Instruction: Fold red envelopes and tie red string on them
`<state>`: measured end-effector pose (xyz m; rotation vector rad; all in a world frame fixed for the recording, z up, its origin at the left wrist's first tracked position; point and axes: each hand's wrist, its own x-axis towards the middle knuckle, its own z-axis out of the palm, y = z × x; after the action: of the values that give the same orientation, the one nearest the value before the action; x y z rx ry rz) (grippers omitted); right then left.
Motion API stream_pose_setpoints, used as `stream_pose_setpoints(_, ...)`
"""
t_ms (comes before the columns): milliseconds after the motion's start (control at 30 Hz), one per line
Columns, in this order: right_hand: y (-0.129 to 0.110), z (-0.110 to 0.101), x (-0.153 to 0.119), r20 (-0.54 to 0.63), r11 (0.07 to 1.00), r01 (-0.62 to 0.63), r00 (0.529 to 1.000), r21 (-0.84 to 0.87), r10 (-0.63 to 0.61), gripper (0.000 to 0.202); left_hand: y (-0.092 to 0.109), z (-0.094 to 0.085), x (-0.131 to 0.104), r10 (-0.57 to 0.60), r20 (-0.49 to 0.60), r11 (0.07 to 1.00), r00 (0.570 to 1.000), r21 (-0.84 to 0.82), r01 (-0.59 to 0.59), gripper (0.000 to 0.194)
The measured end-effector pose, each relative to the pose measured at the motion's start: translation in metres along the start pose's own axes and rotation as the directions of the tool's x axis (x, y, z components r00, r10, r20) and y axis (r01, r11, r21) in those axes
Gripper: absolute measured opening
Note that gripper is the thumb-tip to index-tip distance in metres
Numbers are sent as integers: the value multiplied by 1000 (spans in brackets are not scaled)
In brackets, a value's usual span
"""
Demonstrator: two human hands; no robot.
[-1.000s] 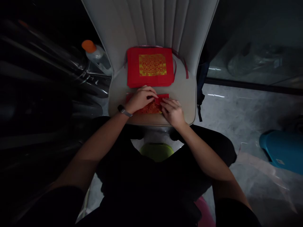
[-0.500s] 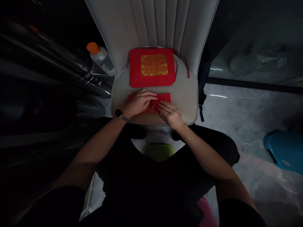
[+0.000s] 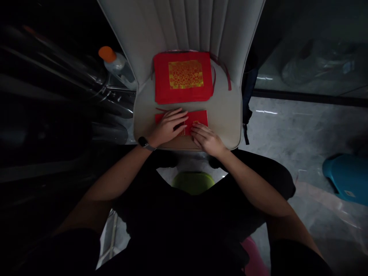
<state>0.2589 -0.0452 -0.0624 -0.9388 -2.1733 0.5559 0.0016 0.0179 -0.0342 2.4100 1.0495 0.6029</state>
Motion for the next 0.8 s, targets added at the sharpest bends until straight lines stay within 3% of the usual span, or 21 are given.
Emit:
stream_pose_setpoints(533,1,-5,-2,34,998,-30,999,62,28,34,16,-10,-2,54,109,997,993,49,-60,49)
stream_pose_setpoints(800,2,-32,-9,71,993,-116,991,29,113,29,16,-7,-4,26,93,999,995,40,-30,47)
